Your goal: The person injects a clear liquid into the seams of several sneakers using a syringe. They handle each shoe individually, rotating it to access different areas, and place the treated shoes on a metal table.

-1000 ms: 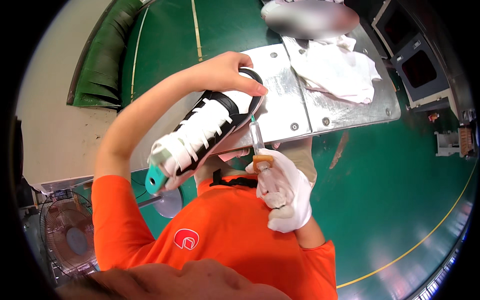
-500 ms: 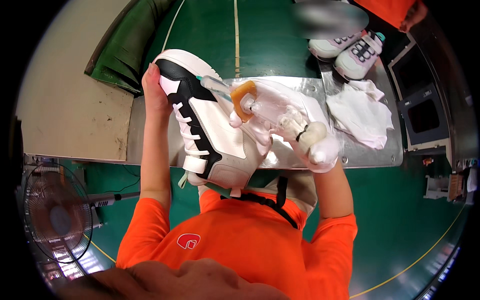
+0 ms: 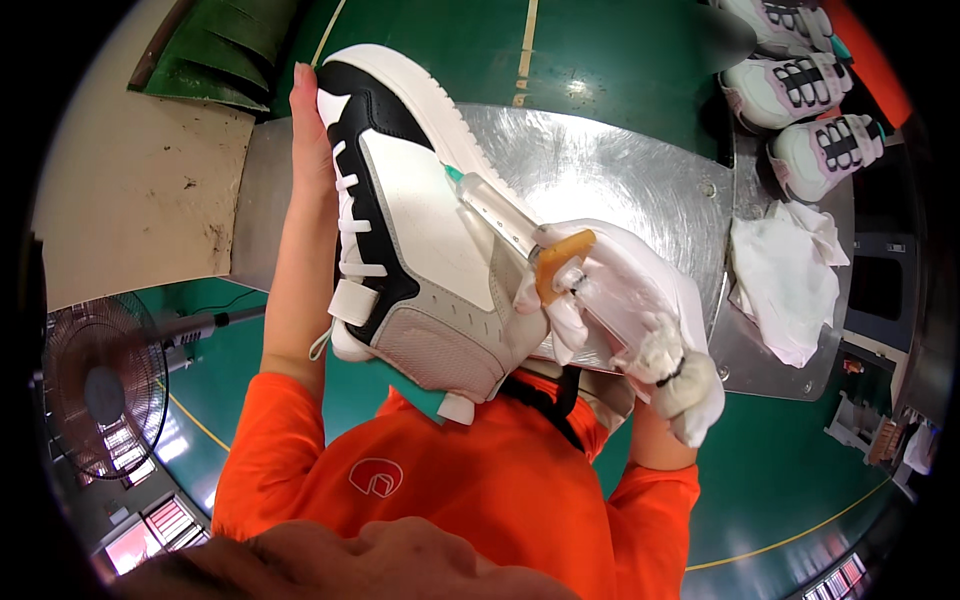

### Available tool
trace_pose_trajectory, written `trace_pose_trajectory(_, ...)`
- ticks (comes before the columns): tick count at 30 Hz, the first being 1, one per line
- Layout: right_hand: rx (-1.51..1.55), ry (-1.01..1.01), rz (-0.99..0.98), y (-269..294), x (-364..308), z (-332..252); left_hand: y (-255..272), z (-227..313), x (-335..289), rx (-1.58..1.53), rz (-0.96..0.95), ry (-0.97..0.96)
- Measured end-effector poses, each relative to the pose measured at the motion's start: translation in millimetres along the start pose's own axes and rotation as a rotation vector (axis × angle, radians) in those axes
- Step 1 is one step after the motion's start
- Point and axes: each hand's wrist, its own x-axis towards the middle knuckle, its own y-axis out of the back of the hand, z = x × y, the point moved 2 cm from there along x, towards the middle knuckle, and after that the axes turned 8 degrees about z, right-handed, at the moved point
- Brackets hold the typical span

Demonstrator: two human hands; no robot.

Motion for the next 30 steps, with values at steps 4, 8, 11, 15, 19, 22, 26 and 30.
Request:
trace_pose_trajectory(4,0.073,-0.125,0.063,-15,7,-16,-6,5,-6,0.039,0.013,-0.034)
trace_pose_trajectory(8,0.033,-0.156,0.046,-12,6,-22,-5,4,-4,0.009,0.038,0.006)
trace_pose_trajectory(11,0.035,-0.151,-0.055,5,0,-28,-3,3,-3,0.026,0.051,-0.027)
trace_pose_trajectory(15,0.017,-0.170,-0.078,12,-10,-42,-1,4,-2,0.024,0.000,-0.047)
trace_pose_trajectory(19,-0.069,-0.180,-0.100,7,-18,-55,2,4,-3,-0.028,0.012,-0.022)
trace_pose_trajectory(22,-0.115,-0.182,-0.107,5,-24,-62,-2,5,-3,-0.029,0.032,-0.010)
trace_pose_trajectory(26,-0.154,-0.184,-0.115,3,-30,-64,-1,5,-5,0.004,-0.003,-0.049)
trace_pose_trajectory(30,-0.180,-0.182,-0.115,4,-36,-66,-6,8,-10,0.010,0.015,-0.059)
